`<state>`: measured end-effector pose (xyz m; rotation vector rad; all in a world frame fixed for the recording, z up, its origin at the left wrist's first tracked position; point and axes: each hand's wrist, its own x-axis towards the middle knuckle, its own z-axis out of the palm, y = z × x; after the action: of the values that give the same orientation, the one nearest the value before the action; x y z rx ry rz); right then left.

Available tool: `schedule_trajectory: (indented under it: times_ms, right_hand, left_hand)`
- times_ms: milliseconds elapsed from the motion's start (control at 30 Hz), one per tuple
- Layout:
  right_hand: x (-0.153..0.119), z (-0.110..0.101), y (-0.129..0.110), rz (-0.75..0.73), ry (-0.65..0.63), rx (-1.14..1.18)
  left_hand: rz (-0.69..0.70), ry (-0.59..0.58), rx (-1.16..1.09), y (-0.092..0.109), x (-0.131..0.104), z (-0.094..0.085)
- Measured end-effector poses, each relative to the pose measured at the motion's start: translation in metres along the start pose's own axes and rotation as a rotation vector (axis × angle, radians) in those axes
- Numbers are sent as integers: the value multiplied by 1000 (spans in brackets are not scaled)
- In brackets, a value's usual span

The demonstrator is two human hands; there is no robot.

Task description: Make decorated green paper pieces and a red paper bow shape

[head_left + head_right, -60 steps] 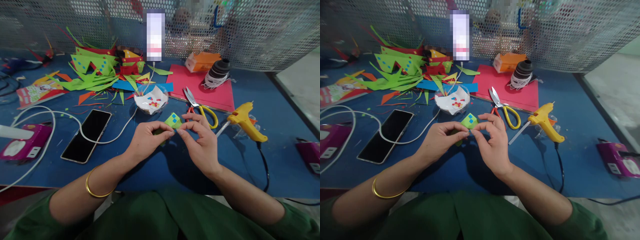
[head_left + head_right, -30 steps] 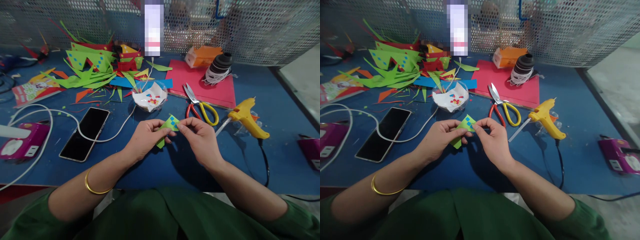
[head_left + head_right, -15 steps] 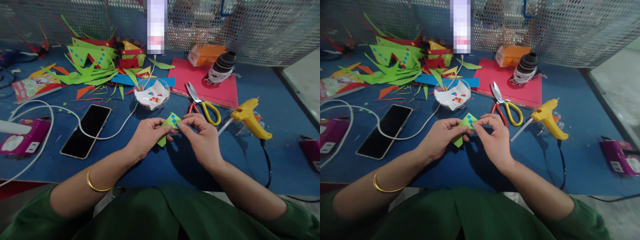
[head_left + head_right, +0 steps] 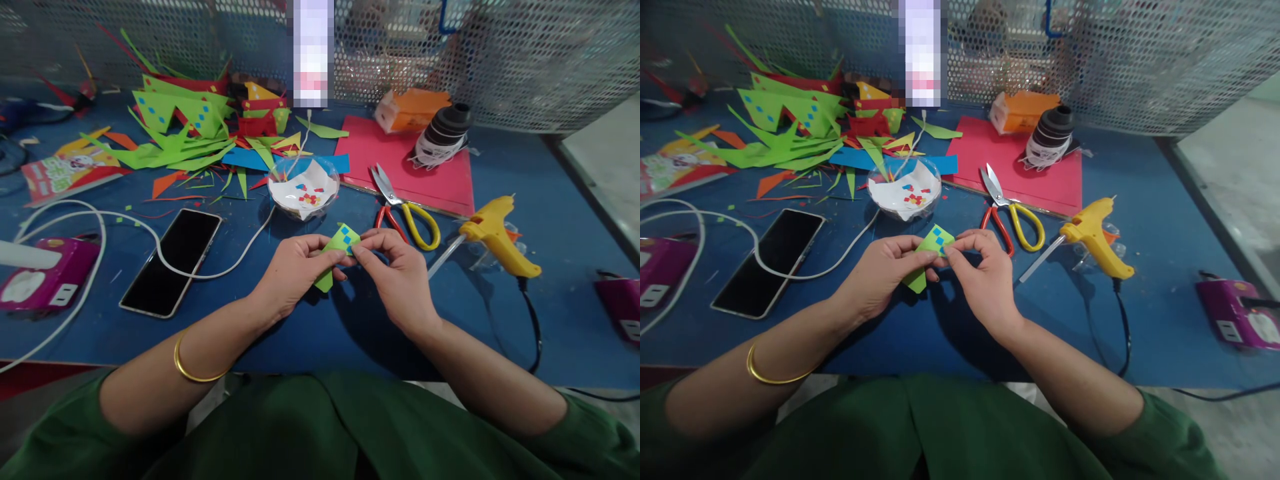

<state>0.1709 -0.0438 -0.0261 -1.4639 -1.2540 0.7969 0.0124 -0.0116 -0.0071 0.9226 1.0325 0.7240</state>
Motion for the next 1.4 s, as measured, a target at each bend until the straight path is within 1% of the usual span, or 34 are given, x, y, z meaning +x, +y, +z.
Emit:
schedule_trajectory:
  times_ms: [567,767,867,1033,1200,1400]
  right_hand:
    - [0,1,-6,12,-22,-20]
    - [-1,1,-6,25,-24,-17]
    - [-2,1,-3,79,-33,42]
    - [1,0,1,156,-19,232]
    - [2,-1,-3,188,-49,232]
    - [2,-1,-5,238,-92,306]
  left_hand:
    - [5,40,63,0,0,1]
    - [0,36,49,-1,1,1]
    - [-6,43,49,-1,1,1]
    - [-19,46,47,0,1,-1]
    - [-22,42,57,-1,1,-1]
    - [-18,29,51,-1,1,-1]
